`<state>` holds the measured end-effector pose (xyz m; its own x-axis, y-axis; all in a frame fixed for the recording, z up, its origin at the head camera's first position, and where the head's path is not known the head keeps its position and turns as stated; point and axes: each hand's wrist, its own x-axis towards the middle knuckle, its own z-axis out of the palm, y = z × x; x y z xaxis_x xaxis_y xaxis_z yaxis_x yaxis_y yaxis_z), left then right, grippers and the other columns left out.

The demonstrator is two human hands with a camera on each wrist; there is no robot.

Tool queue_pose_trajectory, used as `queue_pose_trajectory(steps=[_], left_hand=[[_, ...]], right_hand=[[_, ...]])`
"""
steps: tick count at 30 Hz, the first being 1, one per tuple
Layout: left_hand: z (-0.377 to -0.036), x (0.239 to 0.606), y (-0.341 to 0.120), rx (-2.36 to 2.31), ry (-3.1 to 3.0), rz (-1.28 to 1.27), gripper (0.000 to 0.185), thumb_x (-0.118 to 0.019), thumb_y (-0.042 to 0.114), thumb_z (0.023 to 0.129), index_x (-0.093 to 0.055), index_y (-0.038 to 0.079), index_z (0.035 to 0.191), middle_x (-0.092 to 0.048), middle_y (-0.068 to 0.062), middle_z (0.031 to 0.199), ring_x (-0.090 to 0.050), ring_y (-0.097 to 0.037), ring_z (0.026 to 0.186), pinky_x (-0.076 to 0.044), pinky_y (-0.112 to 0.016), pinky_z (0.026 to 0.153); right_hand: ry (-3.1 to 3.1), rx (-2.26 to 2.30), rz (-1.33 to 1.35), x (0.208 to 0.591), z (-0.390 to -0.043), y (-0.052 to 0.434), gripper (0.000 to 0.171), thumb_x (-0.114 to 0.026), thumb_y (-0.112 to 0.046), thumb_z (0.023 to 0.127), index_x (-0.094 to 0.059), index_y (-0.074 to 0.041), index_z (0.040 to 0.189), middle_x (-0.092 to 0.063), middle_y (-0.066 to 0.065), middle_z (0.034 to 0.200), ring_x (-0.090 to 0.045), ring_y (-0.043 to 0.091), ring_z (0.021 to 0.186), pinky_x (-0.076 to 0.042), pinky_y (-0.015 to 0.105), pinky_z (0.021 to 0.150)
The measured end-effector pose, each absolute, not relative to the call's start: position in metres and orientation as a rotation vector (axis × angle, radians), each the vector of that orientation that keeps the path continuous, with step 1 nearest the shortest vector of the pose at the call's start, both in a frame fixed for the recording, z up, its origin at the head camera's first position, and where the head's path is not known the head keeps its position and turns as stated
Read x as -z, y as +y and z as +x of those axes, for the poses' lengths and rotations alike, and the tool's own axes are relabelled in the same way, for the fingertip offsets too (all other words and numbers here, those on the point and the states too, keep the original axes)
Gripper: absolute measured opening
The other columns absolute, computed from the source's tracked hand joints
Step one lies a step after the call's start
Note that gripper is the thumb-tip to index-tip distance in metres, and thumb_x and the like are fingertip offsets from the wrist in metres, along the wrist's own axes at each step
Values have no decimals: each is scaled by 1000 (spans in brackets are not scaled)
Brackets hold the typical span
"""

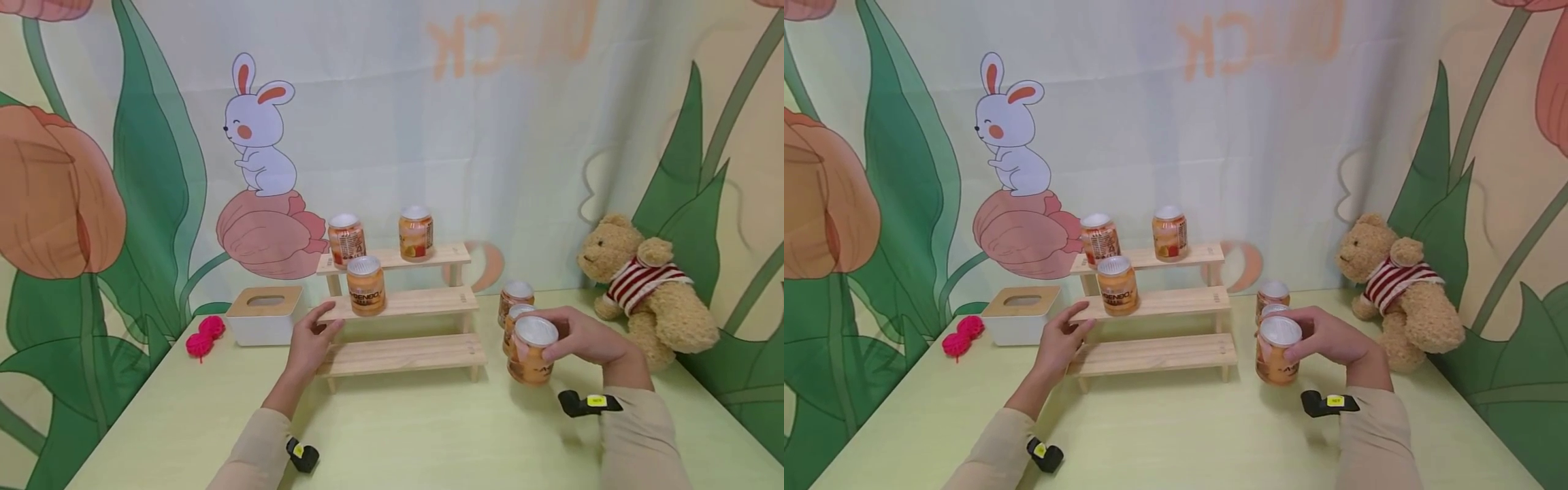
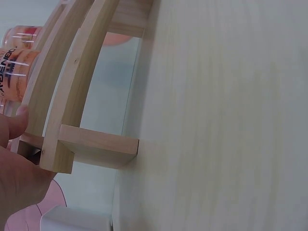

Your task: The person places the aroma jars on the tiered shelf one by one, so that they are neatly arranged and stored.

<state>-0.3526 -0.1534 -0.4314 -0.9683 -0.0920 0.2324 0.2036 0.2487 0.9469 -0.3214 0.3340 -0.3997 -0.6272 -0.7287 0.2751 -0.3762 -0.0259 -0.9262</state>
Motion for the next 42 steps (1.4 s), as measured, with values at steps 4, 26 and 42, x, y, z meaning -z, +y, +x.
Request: queue_pose_trajectory(steps=[4, 26, 42], left_hand=[[-353, 431, -154, 1783, -2283, -102, 45, -68, 15, 97, -58, 13, 141, -61, -14, 132, -61, -26, 108, -49, -19, 73], [-354, 432, -153, 1785, -2281, -85, 44, -68, 15, 97, -59, 14, 140, -61, -13, 131, -60, -24, 106, -49, -21, 74], [-352, 430, -152, 1769, -2271, -105, 45, -69, 15, 96, -58, 10, 140, -63, -18, 124, -61, -22, 99, -50, -23, 72]], right_hand=[[1937, 1690, -1168, 389, -320, 328, 51, -67, 8, 88, -53, 9, 137, -67, 11, 121, -63, 19, 109, -52, 36, 90], [2405, 1845, -601, 360, -317, 263, 56, -76, -13, 90, -54, 6, 138, -64, 16, 120, -62, 23, 105, -54, 37, 84], [2447, 1986, -478, 345, -309, 211, 51, -82, -19, 85, -64, 1, 129, -69, 9, 110, -61, 23, 100, -49, 37, 86]])
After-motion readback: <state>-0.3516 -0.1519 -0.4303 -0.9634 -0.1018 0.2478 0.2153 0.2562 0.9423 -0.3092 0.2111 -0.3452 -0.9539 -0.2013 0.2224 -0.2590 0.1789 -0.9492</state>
